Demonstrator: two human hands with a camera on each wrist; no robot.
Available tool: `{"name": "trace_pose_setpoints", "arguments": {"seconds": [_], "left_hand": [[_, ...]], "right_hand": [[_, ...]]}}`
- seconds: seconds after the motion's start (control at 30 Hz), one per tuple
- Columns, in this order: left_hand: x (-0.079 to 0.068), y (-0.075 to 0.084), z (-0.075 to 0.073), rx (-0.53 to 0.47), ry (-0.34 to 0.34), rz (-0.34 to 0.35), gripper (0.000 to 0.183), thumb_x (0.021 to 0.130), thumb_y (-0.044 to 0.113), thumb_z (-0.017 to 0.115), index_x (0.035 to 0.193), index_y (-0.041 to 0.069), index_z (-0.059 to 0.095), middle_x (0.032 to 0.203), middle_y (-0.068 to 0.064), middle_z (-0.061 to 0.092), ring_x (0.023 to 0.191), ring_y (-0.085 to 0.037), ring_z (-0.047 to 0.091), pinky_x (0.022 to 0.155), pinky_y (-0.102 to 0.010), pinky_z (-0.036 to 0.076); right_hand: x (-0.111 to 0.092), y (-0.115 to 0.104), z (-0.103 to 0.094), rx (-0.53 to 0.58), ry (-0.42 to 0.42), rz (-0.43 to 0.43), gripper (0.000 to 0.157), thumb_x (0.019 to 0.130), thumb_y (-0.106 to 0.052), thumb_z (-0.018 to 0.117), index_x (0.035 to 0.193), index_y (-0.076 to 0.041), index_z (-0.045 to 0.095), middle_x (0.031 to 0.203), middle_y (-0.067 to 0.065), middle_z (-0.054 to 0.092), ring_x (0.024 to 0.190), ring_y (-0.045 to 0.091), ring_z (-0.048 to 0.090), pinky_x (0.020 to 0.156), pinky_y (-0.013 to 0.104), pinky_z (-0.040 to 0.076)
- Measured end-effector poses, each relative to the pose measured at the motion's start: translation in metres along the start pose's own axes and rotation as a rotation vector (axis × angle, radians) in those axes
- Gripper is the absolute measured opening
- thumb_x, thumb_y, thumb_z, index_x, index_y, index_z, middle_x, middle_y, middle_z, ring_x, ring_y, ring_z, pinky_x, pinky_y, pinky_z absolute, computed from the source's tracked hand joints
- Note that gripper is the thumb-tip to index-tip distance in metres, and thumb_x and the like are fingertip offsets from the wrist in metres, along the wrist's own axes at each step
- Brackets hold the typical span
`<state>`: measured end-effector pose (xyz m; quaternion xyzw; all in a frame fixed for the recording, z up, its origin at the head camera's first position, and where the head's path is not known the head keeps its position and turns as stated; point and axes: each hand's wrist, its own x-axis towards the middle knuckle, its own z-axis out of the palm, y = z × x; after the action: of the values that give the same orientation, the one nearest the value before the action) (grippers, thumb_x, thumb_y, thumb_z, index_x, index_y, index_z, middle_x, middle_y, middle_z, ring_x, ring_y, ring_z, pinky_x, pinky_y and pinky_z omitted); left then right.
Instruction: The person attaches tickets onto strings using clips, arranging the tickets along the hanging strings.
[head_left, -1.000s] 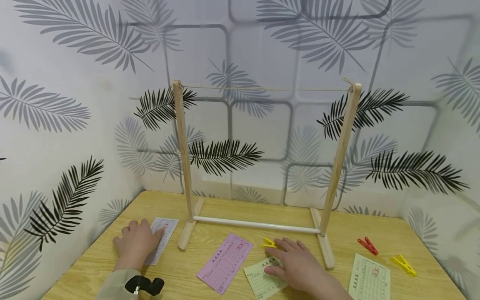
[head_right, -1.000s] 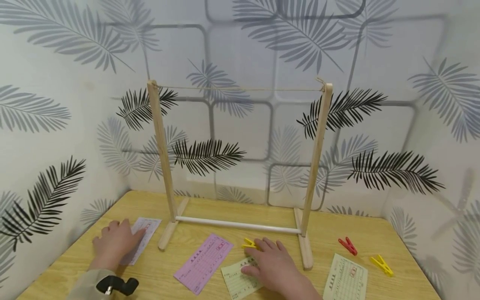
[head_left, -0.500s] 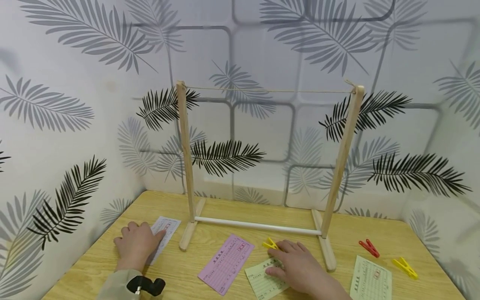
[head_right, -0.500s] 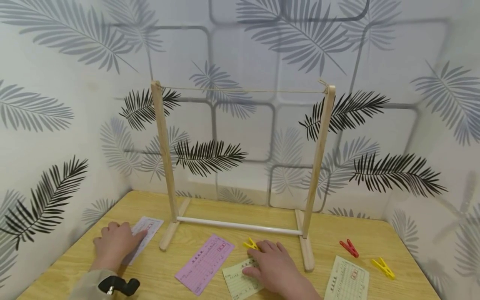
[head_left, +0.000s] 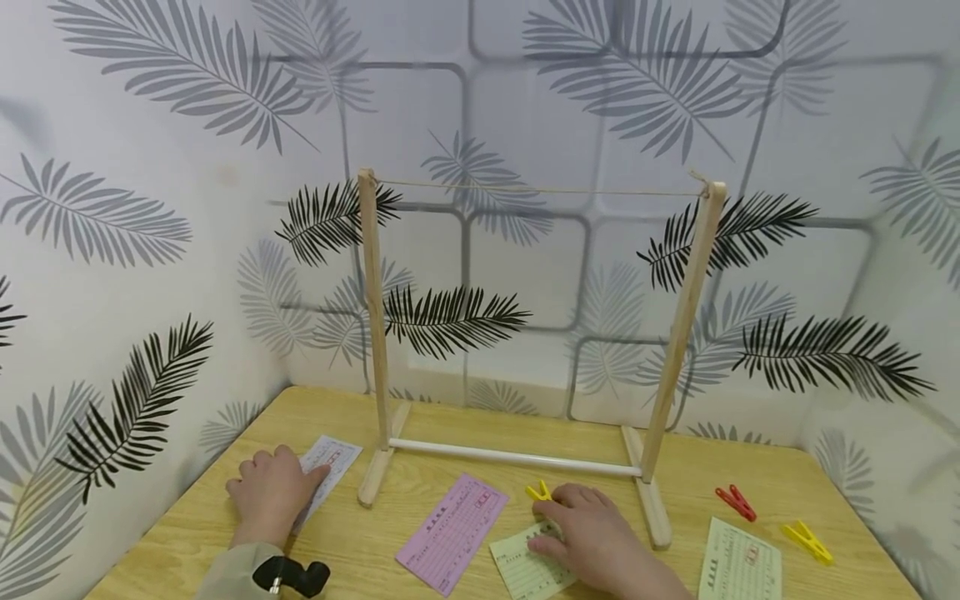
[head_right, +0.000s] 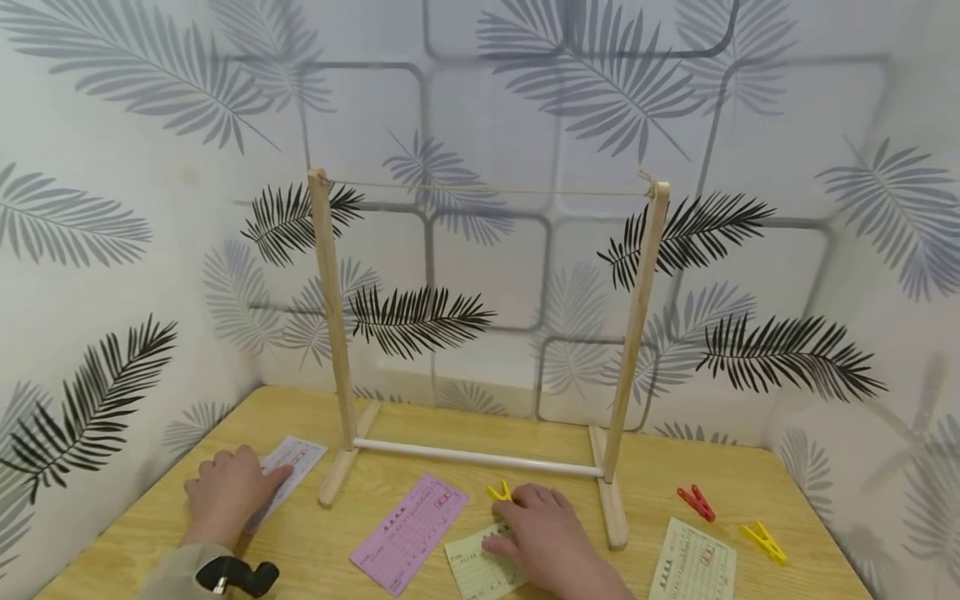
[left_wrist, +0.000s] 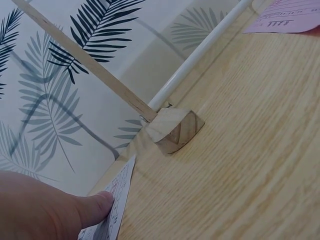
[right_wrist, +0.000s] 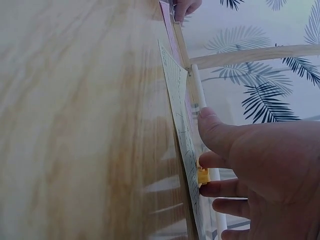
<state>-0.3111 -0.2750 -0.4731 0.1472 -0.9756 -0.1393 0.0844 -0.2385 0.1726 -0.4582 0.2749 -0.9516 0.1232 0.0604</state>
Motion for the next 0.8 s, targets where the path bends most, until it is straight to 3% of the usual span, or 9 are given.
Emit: {"name": "trace_pose_setpoints", "arguments": {"seconds": [0.17,0.27,0.4,0.53,0.6,0.7,0.8], "left_hand": [[0.001,-0.002,0.001,-0.014,0.008,-0.006,0.080,0.086,0.060,0.071,0.113,-0.014,0.058,0.108,-0.038,0.053,0.109,-0.061,0.045,0.086,-0.075,0.032],[0.002,-0.005,0.003,-0.020,0.013,-0.003,0.081,0.085,0.063,0.070,0.112,-0.013,0.059,0.108,-0.037,0.054,0.108,-0.060,0.046,0.085,-0.074,0.033],[0.003,-0.007,0.004,-0.030,0.011,0.000,0.085,0.084,0.065,0.070,0.112,-0.014,0.058,0.107,-0.037,0.054,0.108,-0.061,0.046,0.084,-0.074,0.033],[0.005,-0.008,0.004,-0.048,0.004,0.001,0.082,0.083,0.067,0.070,0.107,-0.010,0.059,0.105,-0.034,0.056,0.107,-0.059,0.048,0.084,-0.073,0.033],[0.005,-0.008,0.004,-0.060,0.004,0.001,0.076,0.082,0.067,0.070,0.101,-0.006,0.060,0.102,-0.030,0.057,0.105,-0.058,0.049,0.084,-0.072,0.033],[0.004,-0.010,0.004,-0.079,0.003,0.004,0.069,0.083,0.066,0.071,0.097,-0.001,0.059,0.097,-0.024,0.058,0.101,-0.053,0.052,0.083,-0.069,0.034],[0.004,-0.011,0.003,-0.098,0.010,0.010,0.071,0.082,0.065,0.072,0.106,-0.001,0.059,0.097,-0.021,0.061,0.098,-0.049,0.055,0.083,-0.067,0.035]], "right_hand": [[0.007,0.004,-0.002,-0.020,0.105,0.015,0.031,0.099,-0.029,0.066,0.127,-0.015,0.069,0.111,0.003,0.068,0.107,0.028,0.062,0.093,0.053,0.048],[0.013,0.011,-0.002,-0.038,0.150,0.037,0.031,0.099,-0.017,0.066,0.130,-0.017,0.067,0.110,0.003,0.070,0.102,0.027,0.066,0.088,0.049,0.053],[0.018,0.020,-0.001,-0.006,0.126,0.066,0.037,0.100,-0.009,0.062,0.135,-0.020,0.064,0.123,0.005,0.067,0.109,0.030,0.065,0.090,0.049,0.053],[0.020,0.028,0.002,0.033,0.082,0.107,0.054,0.094,0.007,0.059,0.138,-0.023,0.062,0.132,0.006,0.063,0.118,0.034,0.060,0.096,0.054,0.049],[0.022,0.032,0.003,0.035,0.078,0.103,0.066,0.085,0.017,0.057,0.138,-0.024,0.062,0.132,0.007,0.063,0.119,0.036,0.059,0.097,0.055,0.048],[0.024,0.037,0.004,0.046,0.080,0.078,0.071,0.081,0.020,0.055,0.137,-0.024,0.062,0.129,0.009,0.064,0.116,0.038,0.060,0.095,0.057,0.049],[0.026,0.040,0.003,0.065,0.068,0.052,0.072,0.080,0.020,0.056,0.138,-0.024,0.062,0.126,0.009,0.064,0.112,0.037,0.061,0.091,0.055,0.051]]}}
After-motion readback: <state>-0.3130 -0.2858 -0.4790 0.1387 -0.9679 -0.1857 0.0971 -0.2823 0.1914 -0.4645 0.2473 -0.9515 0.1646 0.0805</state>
